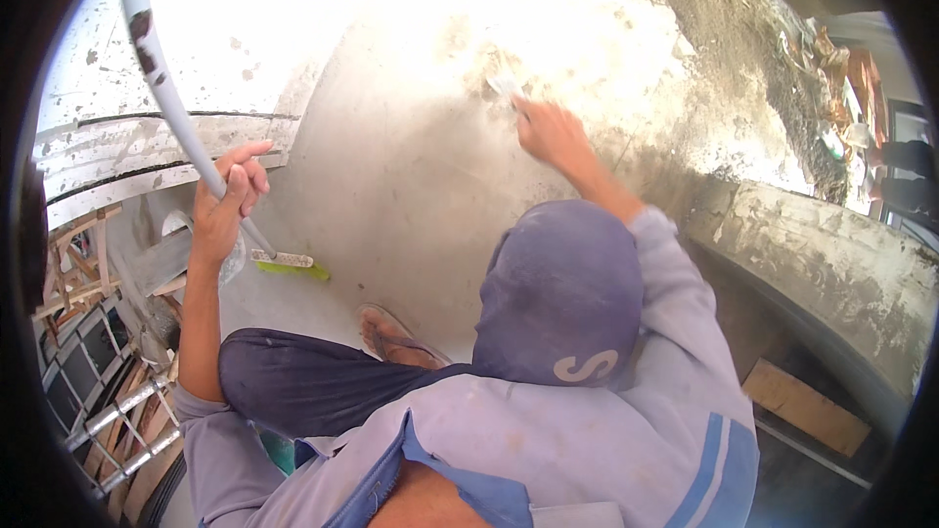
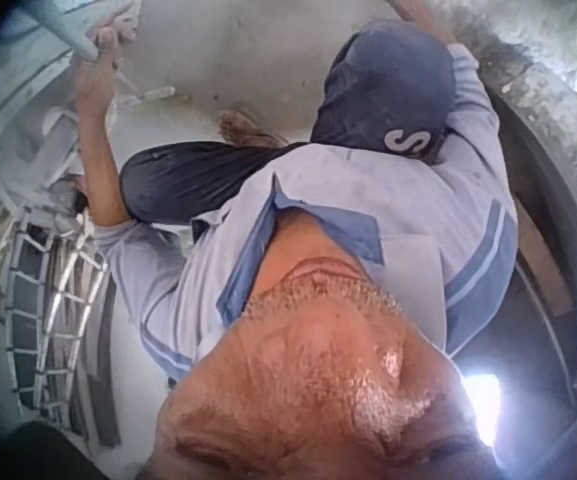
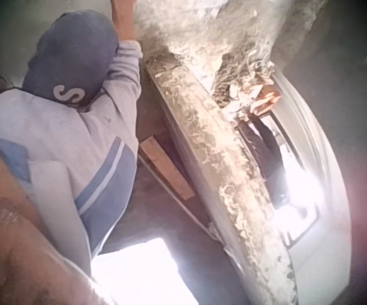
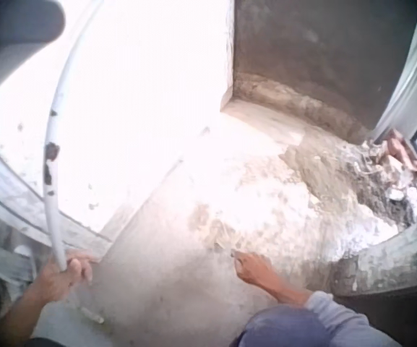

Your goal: The person applies plaster to a concrete floor and lower wall section using a trowel, while occasionally holding a broom to clear the area.

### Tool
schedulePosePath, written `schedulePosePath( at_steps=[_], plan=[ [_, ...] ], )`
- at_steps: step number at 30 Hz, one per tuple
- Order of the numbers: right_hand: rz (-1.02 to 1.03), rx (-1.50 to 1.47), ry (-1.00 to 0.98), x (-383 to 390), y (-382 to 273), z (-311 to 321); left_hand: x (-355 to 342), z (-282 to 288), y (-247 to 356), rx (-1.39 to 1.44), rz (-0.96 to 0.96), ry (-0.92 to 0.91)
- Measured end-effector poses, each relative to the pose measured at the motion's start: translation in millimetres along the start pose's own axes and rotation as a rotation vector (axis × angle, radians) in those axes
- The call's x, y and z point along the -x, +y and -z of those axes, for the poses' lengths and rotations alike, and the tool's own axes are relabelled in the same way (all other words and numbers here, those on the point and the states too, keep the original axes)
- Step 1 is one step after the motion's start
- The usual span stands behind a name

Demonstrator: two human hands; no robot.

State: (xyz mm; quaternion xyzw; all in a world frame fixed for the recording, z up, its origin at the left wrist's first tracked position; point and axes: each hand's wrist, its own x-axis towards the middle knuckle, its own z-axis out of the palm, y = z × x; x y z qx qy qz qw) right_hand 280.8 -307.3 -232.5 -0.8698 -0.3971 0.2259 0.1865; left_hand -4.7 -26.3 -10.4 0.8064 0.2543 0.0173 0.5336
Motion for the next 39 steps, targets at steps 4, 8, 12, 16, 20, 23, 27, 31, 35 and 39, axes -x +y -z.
schedulePosePath(
  at_steps=[4,8,12,16,20,23,27,31,35,39],
  plan=[
    [-0.067,0.012,0.024,-80.2,-17.2,42.1,-18.6,-17.9,1.2,-0.07,0.003,-0.006],
    [0.042,0.128,-0.012,-57.9,1.9,16.1,25.7,17.8,-8.7,-0.062,-0.031,0.067],
    [-0.008,0.234,-0.068,-27.3,50.7,52.7,101.0,62.2,61.2,-0.077,-0.061,0.431],
    [0.292,0.101,-0.355,5.9,-110.5,121.7,210.7,98.3,43.6,-0.035,-0.095,0.836],
    [0.804,0.179,-0.61,18.3,-324.6,91.5,306.1,107.1,-12.4,0.046,0.066,1.291],
    [1.062,0.143,-0.635,8.3,-436.4,32.8,339.0,108.7,-60.2,0.116,0.117,1.435],
    [1.17,0.182,-0.536,-16.3,-557.1,-33.3,347.4,127.7,-118.3,0.266,0.064,1.481],
    [1.239,0.372,-0.225,-40.8,-628.5,-85.3,331.8,174.2,-154.9,0.327,0.072,1.5],
    [1.327,0.255,-0.252,-18.2,-690.7,-115.0,323.7,258.8,-245.5,0.298,0.268,1.424],
    [1.442,0.204,-0.327,-16.6,-711.4,-151.5,296.5,309.2,-311.0,0.385,0.552,1.301]
  ],
)
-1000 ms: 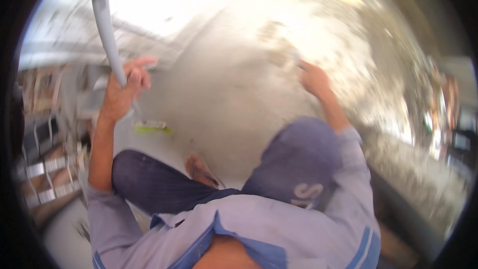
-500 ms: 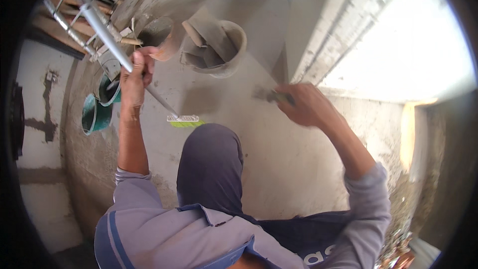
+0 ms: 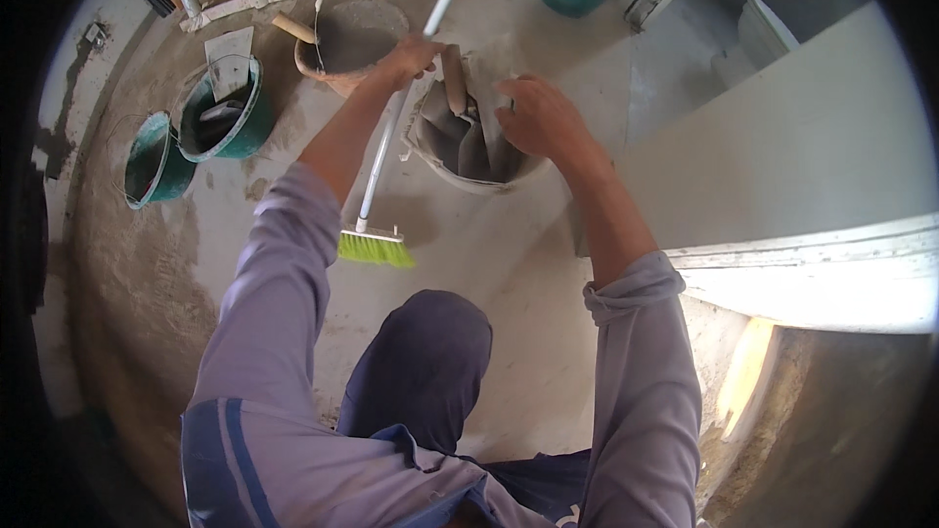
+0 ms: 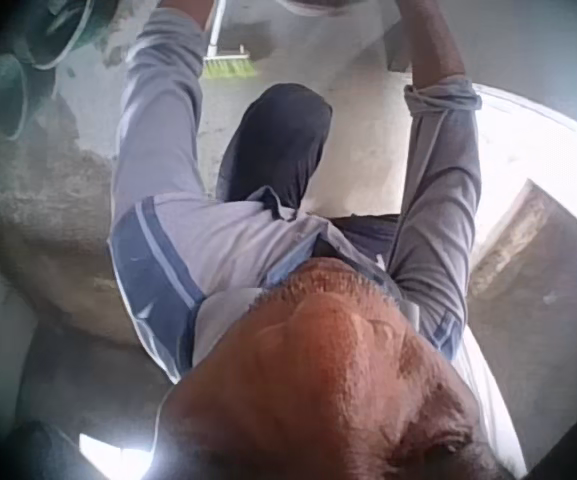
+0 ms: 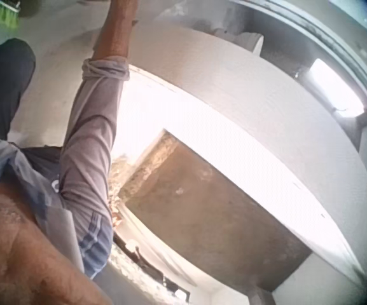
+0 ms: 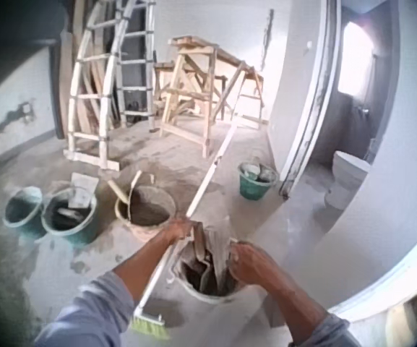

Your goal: The person applies plaster to a concrete floor and lower wall section using a trowel, while occasionally holding a broom to clear the area.

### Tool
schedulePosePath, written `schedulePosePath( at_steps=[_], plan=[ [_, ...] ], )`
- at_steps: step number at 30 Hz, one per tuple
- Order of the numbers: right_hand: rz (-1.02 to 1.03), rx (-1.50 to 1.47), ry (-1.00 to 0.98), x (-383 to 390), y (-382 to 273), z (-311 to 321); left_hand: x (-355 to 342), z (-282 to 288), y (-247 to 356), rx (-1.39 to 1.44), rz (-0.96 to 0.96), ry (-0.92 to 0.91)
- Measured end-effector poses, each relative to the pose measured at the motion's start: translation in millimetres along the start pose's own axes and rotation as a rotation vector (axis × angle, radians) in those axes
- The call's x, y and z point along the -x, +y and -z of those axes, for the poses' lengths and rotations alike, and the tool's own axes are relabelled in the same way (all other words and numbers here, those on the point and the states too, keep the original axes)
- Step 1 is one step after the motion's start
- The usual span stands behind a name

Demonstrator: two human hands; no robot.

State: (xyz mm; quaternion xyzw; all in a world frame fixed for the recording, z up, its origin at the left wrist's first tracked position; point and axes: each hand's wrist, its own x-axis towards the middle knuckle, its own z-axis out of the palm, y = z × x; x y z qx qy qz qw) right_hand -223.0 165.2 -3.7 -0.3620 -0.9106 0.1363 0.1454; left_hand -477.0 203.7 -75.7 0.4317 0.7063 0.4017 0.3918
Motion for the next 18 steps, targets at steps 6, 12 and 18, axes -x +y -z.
schedulePosePath(
  at_steps=[6,12,18],
  plan=[
    [-0.114,-0.154,0.02,-9.9,8.3,16.4,-7.1,-9.7,5.2,0.125,-0.047,-0.366],
    [-0.213,-0.226,0.094,50.6,17.3,21.4,-24.7,-50.6,5.3,-0.292,-0.391,-0.046],
    [-0.287,-0.299,-0.057,171.9,16.9,35.3,-32.1,-67.2,-31.1,-0.724,-0.325,-0.093]
  ],
)
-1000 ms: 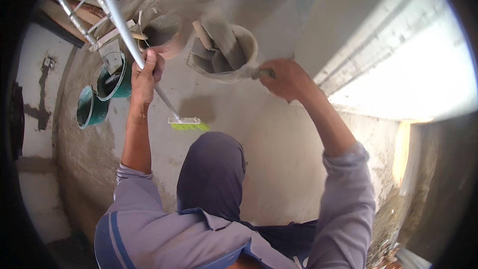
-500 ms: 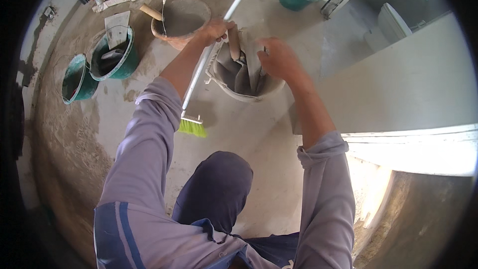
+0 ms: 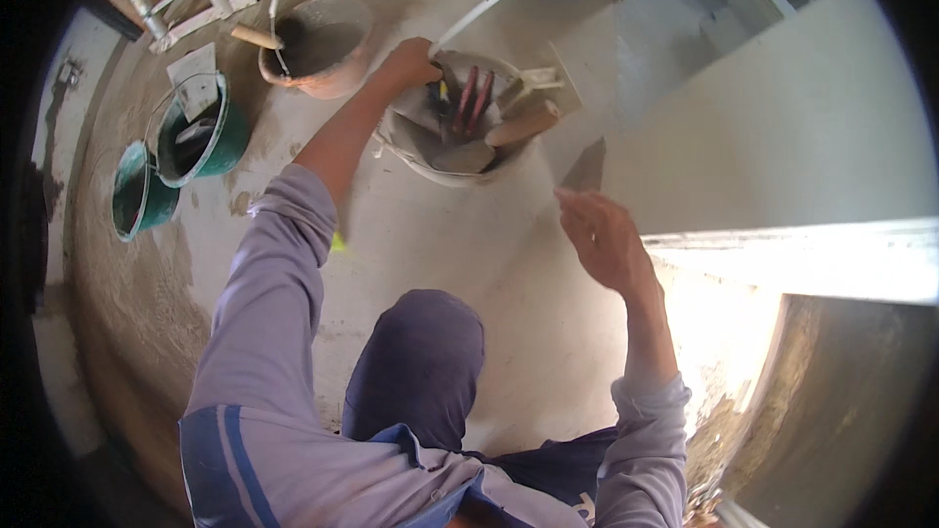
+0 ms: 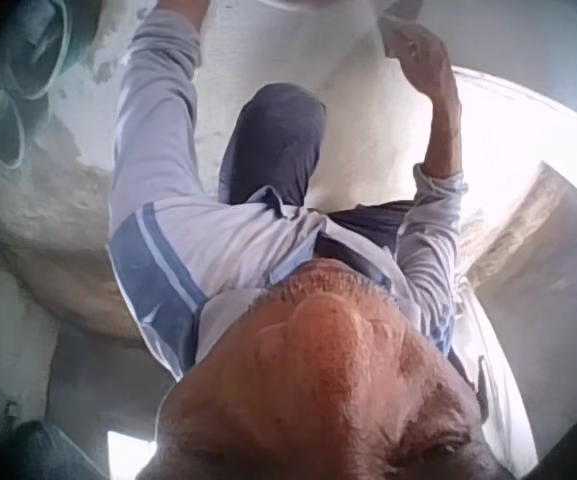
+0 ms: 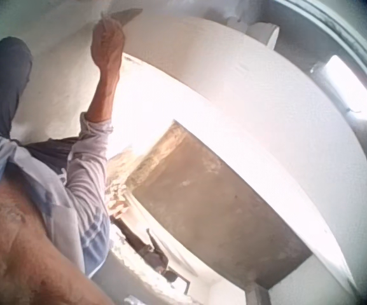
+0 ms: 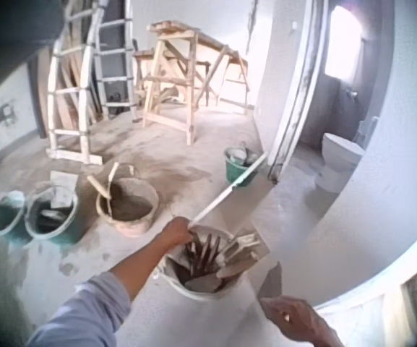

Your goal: The person applies plaster to a concrete floor and lower wall section using a trowel, while occasionally holding a broom to clear the area.

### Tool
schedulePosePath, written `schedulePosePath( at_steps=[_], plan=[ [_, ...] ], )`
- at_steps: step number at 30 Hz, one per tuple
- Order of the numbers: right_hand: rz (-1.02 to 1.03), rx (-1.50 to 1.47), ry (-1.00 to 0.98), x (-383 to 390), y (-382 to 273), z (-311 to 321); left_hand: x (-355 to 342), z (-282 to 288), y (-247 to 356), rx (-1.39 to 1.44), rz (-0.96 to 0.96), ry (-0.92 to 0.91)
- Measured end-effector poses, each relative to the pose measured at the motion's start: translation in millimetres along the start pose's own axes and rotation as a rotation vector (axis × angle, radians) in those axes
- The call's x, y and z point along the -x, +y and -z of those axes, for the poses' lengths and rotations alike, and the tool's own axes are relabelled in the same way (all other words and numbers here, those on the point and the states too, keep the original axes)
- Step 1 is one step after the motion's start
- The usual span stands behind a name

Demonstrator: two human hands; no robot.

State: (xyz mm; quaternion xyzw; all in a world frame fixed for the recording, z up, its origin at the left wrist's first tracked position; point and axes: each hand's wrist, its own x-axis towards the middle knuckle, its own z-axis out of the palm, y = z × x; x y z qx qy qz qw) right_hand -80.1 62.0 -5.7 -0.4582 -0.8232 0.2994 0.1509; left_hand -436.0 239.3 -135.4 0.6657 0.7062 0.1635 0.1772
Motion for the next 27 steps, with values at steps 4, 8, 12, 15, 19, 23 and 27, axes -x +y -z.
schedulePosePath(
  at_steps=[4,8,12,15,19,23,27],
  plan=[
    [-0.123,-0.061,-0.086,74.3,11.5,-4.9,18.8,-6.3,0.0,-0.081,-0.042,0.196],
    [-0.294,-0.051,-0.117,131.4,16.2,-0.3,23.5,-5.4,17.6,-0.103,0.069,0.151],
    [-0.301,0.013,-0.06,178.4,24.2,10.2,5.9,-16.5,23.3,-0.183,-0.01,0.131],
    [-0.261,0.109,-0.019,207.9,16.2,17.4,-23.2,-10.7,-18.4,-0.625,-0.351,-0.198],
    [-0.229,0.079,0.0,251.3,-3.2,-31.2,-21.6,-10.4,-55.4,-1.064,-0.462,-0.3],
    [-0.289,-0.03,-0.281,307.4,-42.2,-24.5,-6.4,14.8,-81.5,-0.771,-0.164,-0.156],
    [-0.231,0.003,-0.182,317.7,-56.7,3.5,80.3,107.8,-101.7,-0.33,-0.015,0.143]
  ],
)
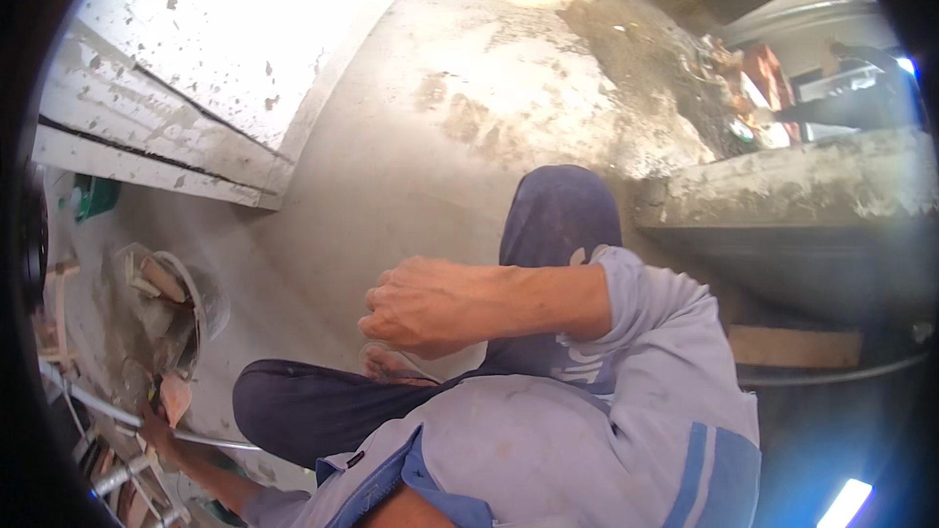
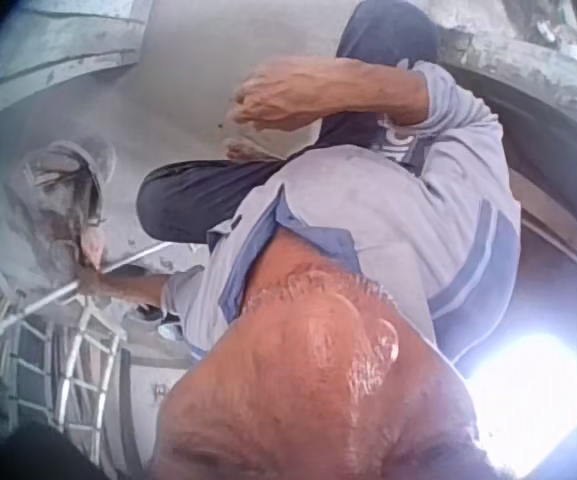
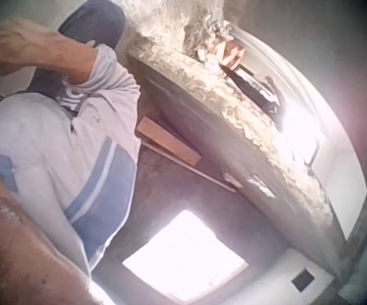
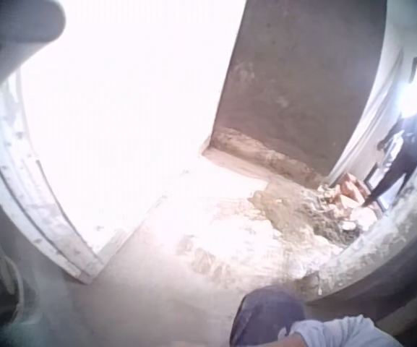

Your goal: The person applies plaster to a concrete floor and lower wall section using a trowel, while occasionally holding a broom to clear the area.

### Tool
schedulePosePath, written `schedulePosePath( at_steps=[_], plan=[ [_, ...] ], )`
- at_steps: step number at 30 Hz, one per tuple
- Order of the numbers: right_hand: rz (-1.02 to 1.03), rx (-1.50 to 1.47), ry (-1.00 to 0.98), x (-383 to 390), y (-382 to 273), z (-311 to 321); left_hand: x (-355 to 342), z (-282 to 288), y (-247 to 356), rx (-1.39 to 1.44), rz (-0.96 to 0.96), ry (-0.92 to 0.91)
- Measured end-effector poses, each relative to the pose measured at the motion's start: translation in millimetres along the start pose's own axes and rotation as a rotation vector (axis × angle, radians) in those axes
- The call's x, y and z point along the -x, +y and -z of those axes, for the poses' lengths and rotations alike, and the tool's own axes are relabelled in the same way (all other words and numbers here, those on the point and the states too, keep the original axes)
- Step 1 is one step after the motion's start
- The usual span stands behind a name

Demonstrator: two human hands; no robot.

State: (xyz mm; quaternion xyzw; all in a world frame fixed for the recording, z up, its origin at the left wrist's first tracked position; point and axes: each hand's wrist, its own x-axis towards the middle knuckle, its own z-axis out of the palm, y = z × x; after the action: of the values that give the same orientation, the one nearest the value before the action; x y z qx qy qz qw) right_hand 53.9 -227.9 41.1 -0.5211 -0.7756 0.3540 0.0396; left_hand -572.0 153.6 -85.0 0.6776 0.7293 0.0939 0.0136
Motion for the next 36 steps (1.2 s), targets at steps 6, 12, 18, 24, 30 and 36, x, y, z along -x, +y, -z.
schedulePosePath(
  at_steps=[6,12,18,24,30,36],
  plan=[
    [0.442,-0.09,-0.031,-14.8,-5.9,23.5,209.9,152.6,105.1,0.829,0.156,0.213],
    [0.355,-0.754,0.047,-55.1,-59.2,29.2,248.5,151.1,278.5,1.017,-0.379,-0.02],
    [0.217,-1.4,0.211,-39.4,-41.3,74.1,251.5,165.3,433.8,0.896,-0.839,-0.17],
    [-0.035,-0.99,0.84,32.8,89.3,116.0,269.7,160.1,575.7,0.924,-0.839,-0.425],
    [-0.85,-0.096,0.524,175.4,228.3,-64.8,256.2,112.2,593.8,1.201,-0.895,-0.605],
    [-1.19,-0.098,0.294,176.5,193.6,-204.0,235.3,63.7,609.3,1.121,-0.808,-0.659]
  ],
)
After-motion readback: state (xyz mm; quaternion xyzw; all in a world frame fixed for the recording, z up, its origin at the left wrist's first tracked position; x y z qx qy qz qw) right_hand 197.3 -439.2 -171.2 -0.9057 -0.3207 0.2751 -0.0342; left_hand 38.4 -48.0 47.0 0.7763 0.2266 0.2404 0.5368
